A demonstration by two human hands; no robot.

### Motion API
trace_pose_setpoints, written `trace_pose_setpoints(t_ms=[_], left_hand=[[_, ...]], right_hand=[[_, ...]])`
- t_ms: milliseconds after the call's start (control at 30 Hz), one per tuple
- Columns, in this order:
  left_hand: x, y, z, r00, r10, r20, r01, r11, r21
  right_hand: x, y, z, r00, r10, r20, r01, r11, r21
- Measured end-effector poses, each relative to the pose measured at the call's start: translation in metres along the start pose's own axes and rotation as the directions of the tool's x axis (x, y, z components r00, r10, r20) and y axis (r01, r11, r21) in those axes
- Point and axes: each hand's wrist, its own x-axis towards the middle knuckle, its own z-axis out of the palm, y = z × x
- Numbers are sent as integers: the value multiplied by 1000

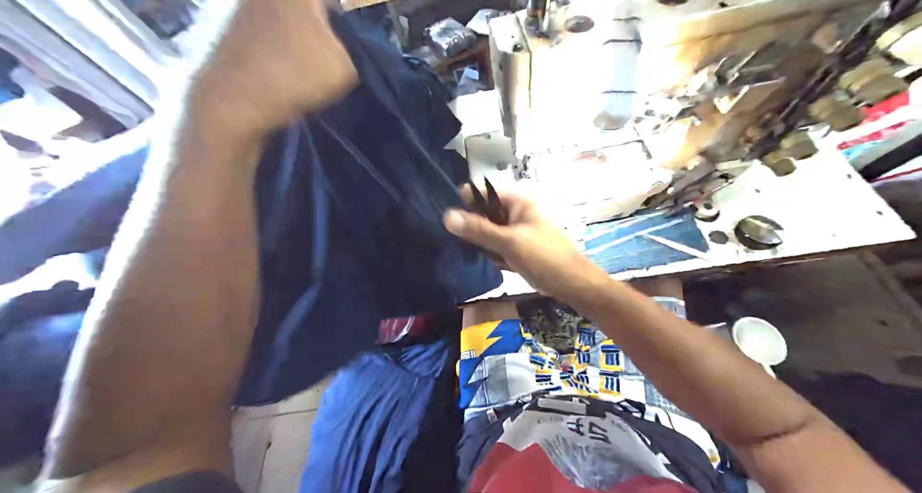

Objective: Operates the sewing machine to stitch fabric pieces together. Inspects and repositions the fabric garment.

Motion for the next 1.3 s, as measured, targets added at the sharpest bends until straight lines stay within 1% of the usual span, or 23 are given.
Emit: trace_pose_setpoints(t_ms=[33, 67, 100, 133, 167, 200, 233, 300, 400, 500, 567, 633, 667, 700, 767, 800, 833, 900, 967, 1033, 1100, 1200, 1300], left_hand=[[-3, 14, 18, 987, 31, 155, -11, 992, -128], [-8, 18, 39, 959, 72, 273, -6, 972, -233], [-15, 15, 61, 926, 132, 354, -11, 946, -325], [-22, 9, 81, 895, 190, 403, 1, 904, -428], [-27, 4, 97, 877, 233, 419, 25, 851, -525], [-32, 2, 109, 876, 246, 415, 50, 809, -585], [-35, 1, 117, 891, 231, 392, 61, 793, -606], [-38, 7, 123, 927, 151, 343, 79, 816, -573], [-41, 21, 125, 966, 34, 258, 92, 883, -461], [-48, 27, 126, 986, -57, 160, 101, 953, -286], [-55, 31, 131, 982, -155, 107, 176, 958, -227], [-60, 39, 141, 964, -263, 47, 265, 916, -301], [-61, 45, 147, 954, -301, 16, 283, 877, -388], [-60, 51, 153, 948, -318, -15, 268, 824, -500], [-53, 68, 166, 935, -339, -100, 194, 728, -657], [-46, 77, 172, 930, -340, -139, 162, 720, -675], [-40, 85, 177, 928, -332, -170, 141, 736, -663], [-25, 95, 186, 935, -294, -197, 131, 805, -578], [-13, 97, 200, 949, -262, -177, 150, 865, -478], [-7, 94, 216, 964, -232, -132, 152, 884, -441], [-5, 90, 225, 969, -219, -114, 149, 886, -439], [-3, 88, 224, 970, -231, -81, 169, 871, -462], [2, 84, 227, 969, -229, -89, 159, 861, -483]], right_hand=[[-9, 29, -16, 996, 65, -59, -71, 991, -111], [-17, 57, -30, 990, 73, -124, -95, 980, -177], [-24, 81, -43, 981, 44, -187, -85, 972, -220], [-31, 99, -53, 969, 12, -248, -75, 966, -249], [-37, 113, -62, 957, -11, -290, -69, 962, -265], [-41, 122, -69, 951, -23, -309, -67, 959, -277], [-43, 128, -73, 948, -37, -315, -58, 956, -286], [-45, 133, -76, 955, -52, -294, -45, 948, -315], [-41, 133, -77, 948, -67, -312, -42, 942, -332], [-37, 131, -82, 927, -48, -372, -42, 972, -230], [-36, 131, -87, 927, -37, -374, -36, 982, -186], [-38, 132, -92, 939, -35, -342, -30, 983, -183], [-40, 132, -93, 946, -25, -324, -34, 984, -175], [-43, 130, -94, 950, -6, -311, -47, 985, -164], [-51, 121, -93, 953, 23, -302, -61, 991, -118], [-56, 117, -93, 953, 27, -300, -60, 993, -101], [-62, 112, -93, 954, 37, -299, -67, 994, -90], [-74, 103, -94, 946, 76, -315, -99, 993, -59], [-85, 104, -93, 931, 101, -350, -124, 991, -46], [-91, 109, -94, 930, 67, -361, -98, 993, -70], [-95, 114, -93, 937, 30, -349, -52, 997, -55], [-100, 112, -93, 951, 0, -308, -16, 999, -49], [-101, 111, -94, 959, -14, -283, 11, 1000, -10]])
